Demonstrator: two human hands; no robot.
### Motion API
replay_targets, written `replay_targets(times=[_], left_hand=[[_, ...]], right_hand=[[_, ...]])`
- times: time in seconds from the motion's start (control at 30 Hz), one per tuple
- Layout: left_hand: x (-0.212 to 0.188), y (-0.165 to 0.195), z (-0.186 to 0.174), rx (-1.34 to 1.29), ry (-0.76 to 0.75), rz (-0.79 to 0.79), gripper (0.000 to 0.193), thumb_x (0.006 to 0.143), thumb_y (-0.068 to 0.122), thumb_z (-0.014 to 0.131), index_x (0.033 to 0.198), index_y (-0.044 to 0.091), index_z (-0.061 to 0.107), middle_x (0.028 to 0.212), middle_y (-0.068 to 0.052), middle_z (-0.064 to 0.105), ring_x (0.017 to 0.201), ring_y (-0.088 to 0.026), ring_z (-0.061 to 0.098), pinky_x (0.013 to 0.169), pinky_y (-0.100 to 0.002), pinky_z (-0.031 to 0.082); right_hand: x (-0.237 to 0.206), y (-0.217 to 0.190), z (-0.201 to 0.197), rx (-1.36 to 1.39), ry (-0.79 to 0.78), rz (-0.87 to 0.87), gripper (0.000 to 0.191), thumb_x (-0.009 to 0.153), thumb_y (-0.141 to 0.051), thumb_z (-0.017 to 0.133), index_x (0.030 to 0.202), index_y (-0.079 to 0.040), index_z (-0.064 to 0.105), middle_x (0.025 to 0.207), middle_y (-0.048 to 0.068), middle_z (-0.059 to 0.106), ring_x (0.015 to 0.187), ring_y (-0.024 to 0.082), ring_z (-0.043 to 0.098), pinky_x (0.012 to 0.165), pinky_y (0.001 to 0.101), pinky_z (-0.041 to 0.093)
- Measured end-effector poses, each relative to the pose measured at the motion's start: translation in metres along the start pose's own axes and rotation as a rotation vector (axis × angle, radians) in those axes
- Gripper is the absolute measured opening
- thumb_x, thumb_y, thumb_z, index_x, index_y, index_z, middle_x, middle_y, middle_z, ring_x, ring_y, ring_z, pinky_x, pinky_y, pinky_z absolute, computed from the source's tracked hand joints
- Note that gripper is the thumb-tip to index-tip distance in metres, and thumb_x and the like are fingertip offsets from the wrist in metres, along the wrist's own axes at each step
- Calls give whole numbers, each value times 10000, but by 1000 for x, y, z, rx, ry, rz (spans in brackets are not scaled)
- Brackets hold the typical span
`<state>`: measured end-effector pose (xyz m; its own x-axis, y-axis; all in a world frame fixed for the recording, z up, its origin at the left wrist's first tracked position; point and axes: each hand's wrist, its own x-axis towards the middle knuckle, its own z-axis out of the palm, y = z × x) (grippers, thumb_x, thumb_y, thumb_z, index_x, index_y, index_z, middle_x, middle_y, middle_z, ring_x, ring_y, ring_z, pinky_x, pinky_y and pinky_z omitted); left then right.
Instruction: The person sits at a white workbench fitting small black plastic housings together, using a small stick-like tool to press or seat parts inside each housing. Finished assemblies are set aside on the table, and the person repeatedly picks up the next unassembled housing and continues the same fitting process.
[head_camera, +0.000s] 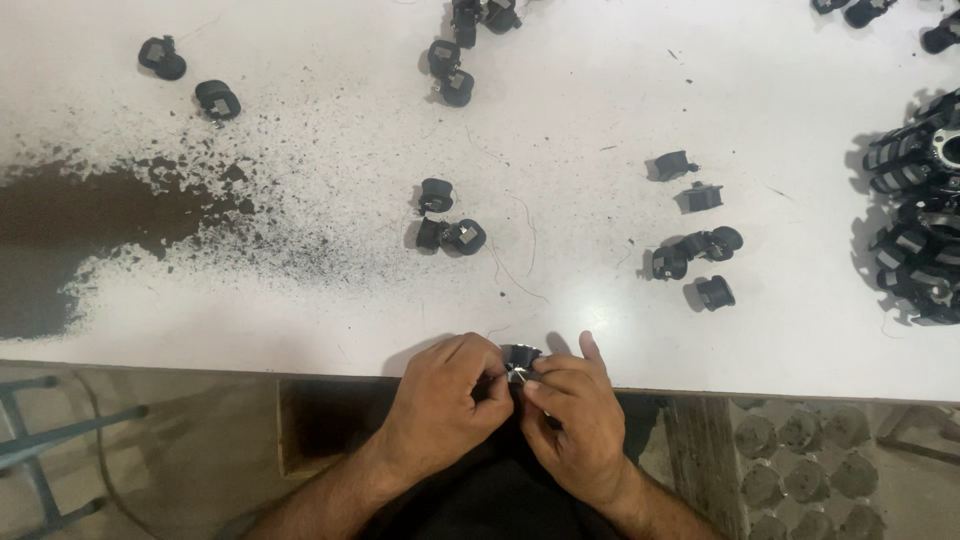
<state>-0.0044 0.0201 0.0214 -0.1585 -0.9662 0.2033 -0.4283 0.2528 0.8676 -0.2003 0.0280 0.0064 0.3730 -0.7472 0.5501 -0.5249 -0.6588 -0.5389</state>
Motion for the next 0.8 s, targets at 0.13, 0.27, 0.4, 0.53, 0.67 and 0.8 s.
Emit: replay_targets(times=[0.13,0.27,0.4,0.53,0.67,0.8], left_hand=[[20,-5,-17,296,114,126,196,861,148,744,978,54,618,898,-96,659,758,-233,657,653,-370,546],[63,-11,-53,657,136,250,418,883,225,735,1251,39,669,1276,-183,574,1188,-327,511,937,-498,475],[114,-14,-69,894,-82,329,297,859,304,703,1045,76,665,1490,-190,486,1497,-366,246,1176,-654,209],[120,-10,-68,927,-345,236,279,905,344,632,1046,110,686,1528,-168,444,1531,-368,207,1188,-661,121],[91,-1,-49,830,-509,257,391,861,293,640,1213,124,658,1468,-144,491,1482,-342,278,1156,-724,62],[45,6,-27,583,-290,401,223,962,261,697,1153,147,686,1214,-21,612,1380,-225,444,1254,-685,123]], right_hand=[[17,22,-13,-146,54,43,301,817,33,765,1060,-61,614,1034,111,704,1075,281,698,1246,620,312],[19,33,-30,-168,202,193,244,909,18,699,1110,-47,575,1109,135,675,1133,292,666,1287,602,292],[16,33,-27,-167,201,169,242,923,-2,684,1123,-60,562,1131,132,663,1157,292,656,1283,608,293],[17,36,-29,-139,205,134,247,933,11,675,1144,-67,573,1141,121,654,1169,277,642,1289,605,270],[23,30,-35,-183,74,121,307,845,49,678,1095,-129,680,1017,40,637,1224,280,605,1298,585,203],[34,16,-34,-210,-57,100,372,751,-64,766,1115,-124,715,1057,55,615,1243,309,535,1230,626,142]])
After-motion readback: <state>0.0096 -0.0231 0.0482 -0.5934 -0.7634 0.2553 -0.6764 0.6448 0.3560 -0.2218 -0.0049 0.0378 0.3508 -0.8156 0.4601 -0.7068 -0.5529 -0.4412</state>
